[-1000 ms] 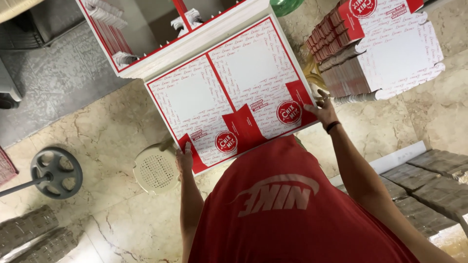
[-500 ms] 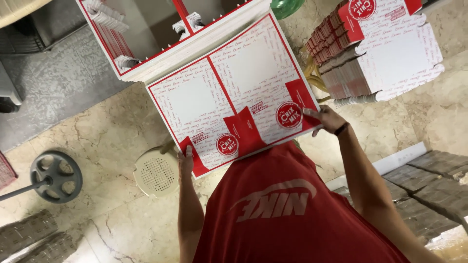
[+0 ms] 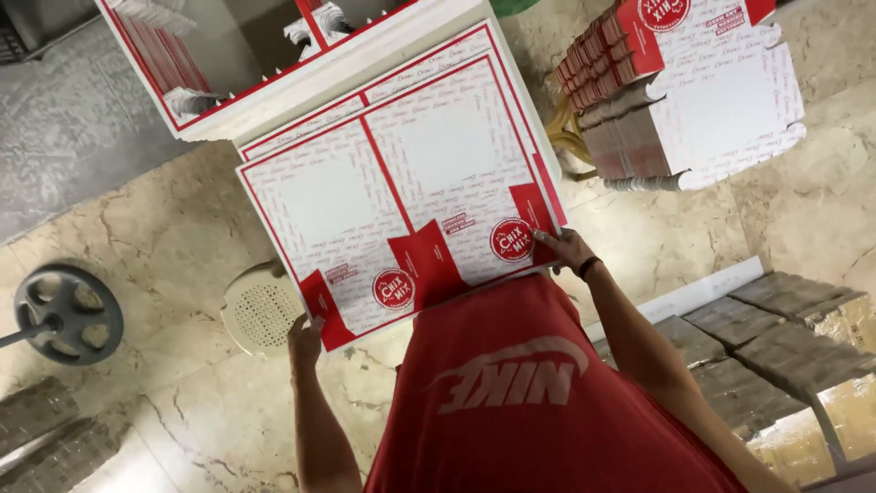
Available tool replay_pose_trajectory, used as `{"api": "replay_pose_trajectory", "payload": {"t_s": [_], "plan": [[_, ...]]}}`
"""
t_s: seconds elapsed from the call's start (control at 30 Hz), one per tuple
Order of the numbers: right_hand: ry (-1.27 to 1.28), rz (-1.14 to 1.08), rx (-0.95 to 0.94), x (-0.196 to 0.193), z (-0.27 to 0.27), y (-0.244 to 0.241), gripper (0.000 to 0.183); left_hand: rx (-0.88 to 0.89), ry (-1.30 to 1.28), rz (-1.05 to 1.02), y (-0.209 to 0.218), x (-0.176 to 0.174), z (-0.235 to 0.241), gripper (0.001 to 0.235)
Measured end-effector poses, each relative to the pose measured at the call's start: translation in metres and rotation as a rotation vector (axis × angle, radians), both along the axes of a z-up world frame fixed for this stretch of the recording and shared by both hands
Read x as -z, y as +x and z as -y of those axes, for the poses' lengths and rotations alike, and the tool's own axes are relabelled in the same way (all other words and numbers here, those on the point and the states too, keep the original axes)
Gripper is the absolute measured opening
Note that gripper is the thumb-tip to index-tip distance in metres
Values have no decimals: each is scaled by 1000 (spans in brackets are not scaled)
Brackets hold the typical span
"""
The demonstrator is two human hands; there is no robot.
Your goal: Folding flat cardboard templates into boxes and stacking them.
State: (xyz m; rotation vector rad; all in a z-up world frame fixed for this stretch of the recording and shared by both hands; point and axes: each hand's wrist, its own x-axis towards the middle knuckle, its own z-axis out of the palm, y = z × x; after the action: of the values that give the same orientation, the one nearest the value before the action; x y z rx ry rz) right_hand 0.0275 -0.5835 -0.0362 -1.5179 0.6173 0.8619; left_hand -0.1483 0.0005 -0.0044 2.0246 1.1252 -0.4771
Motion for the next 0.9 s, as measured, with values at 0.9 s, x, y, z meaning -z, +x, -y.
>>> {"api": "replay_pose_trajectory", "payload": {"t_s": [0.9], "plan": [[-228,53,210,10,17,-3,52,-114,-11,-67,6,-29,33,50]]}}
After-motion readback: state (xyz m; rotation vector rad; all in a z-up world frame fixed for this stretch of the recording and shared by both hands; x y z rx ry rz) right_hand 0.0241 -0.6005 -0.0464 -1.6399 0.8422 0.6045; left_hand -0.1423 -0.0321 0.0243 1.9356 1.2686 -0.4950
